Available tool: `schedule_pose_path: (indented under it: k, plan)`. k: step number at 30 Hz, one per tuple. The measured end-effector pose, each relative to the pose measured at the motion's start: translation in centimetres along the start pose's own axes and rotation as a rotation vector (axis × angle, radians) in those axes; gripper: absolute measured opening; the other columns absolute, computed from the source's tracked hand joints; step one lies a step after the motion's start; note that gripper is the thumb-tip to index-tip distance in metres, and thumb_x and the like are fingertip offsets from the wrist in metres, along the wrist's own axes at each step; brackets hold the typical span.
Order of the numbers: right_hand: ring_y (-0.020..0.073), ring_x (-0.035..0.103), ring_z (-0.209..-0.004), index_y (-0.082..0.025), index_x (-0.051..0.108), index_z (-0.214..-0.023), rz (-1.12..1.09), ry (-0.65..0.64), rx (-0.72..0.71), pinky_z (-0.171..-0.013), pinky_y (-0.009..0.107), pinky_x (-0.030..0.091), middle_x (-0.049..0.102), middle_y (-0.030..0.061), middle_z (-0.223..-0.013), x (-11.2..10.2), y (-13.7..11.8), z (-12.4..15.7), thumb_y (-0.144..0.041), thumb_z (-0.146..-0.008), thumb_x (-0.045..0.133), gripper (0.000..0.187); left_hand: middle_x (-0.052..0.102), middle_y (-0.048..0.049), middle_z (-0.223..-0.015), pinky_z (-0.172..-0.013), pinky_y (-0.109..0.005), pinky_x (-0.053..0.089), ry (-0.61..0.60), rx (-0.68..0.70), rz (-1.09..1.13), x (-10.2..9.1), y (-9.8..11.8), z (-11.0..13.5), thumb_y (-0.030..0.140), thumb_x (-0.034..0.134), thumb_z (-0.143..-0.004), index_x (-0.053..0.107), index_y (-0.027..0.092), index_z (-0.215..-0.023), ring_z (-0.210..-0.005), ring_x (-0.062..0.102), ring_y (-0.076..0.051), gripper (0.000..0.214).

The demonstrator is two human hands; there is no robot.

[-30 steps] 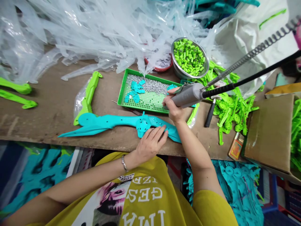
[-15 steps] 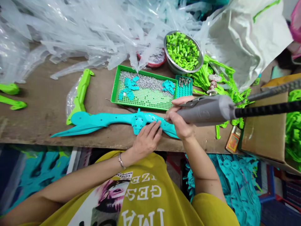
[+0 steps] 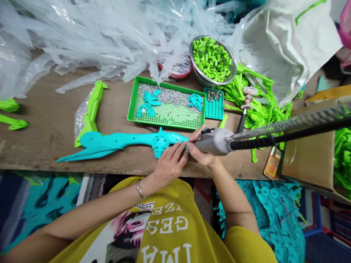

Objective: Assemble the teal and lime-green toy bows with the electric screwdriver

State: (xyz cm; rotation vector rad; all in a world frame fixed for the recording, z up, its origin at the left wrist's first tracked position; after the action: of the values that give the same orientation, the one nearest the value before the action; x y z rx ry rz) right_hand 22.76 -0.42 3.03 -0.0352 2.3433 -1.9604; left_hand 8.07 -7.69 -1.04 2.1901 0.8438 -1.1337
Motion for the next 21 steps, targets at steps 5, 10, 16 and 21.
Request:
schedule_pose_path:
  k: [5, 10, 16, 21]
  plan:
    - [0.0142, 0.054, -0.048, -0.026, 0.062, -0.096, -0.068, -0.105, -0.108, -0.05, 0.031, 0.051, 0.058, -0.0063, -0.059, 0.2, -1.7, -2.6, -0.041, -0.079, 0.079, 0.029, 0.068, -0.0177, -0.138, -0.102, -0.04, 0.049, 0.029, -0.017, 0.002, 0.1, 0.0, 0.0, 0.017, 0.056, -0.098, 0.071, 0.014, -0.115, -0.128, 0.065, -0.028, 0.022]
    - [0.0145, 0.053, -0.046, -0.027, 0.06, -0.093, -0.102, 0.324, -0.33, -0.052, 0.032, 0.05, 0.055, -0.0074, -0.056, -0.8, -2.0, -6.4, -0.044, -0.078, 0.078, 0.029, 0.066, -0.0184, -0.142, -0.103, -0.041, 0.05, 0.003, -0.002, -0.023, -0.1, 0.1, 0.1, 0.017, 0.056, -0.098, 0.067, 0.016, -0.13, -0.13, 0.064, -0.03, 0.034]
    - [0.0144, 0.053, -0.048, -0.026, 0.058, -0.09, -0.011, 0.354, -0.23, -0.056, 0.033, 0.05, 0.055, -0.0076, -0.056, -0.4, 0.7, -8.1, -0.053, -0.075, 0.078, 0.036, 0.065, -0.0165, -0.144, -0.101, -0.041, 0.051, -0.062, -0.007, -0.034, -0.2, 0.1, 0.2, 0.016, 0.057, -0.097, 0.06, 0.026, -0.144, -0.13, 0.063, -0.031, 0.049]
    - [0.0144, 0.053, -0.047, -0.026, 0.057, -0.093, -0.017, 0.331, -0.215, -0.056, 0.033, 0.048, 0.055, -0.0086, -0.055, -0.3, 1.4, -8.4, -0.052, -0.075, 0.078, 0.038, 0.065, -0.0155, -0.144, -0.101, -0.041, 0.051, -0.061, -0.009, -0.038, -0.3, 0.1, 0.1, 0.015, 0.058, -0.097, 0.061, 0.027, -0.143, -0.129, 0.064, -0.03, 0.048]
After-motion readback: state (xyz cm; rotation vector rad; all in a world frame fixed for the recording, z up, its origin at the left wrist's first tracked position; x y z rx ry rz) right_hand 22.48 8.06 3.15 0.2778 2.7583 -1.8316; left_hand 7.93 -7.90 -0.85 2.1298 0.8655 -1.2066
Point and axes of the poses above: each hand's wrist, its own z-axis away from the middle knuckle, its own x-axis out of the palm, y = z × x, the point moved 4 cm from there along -z, towards the middle knuckle
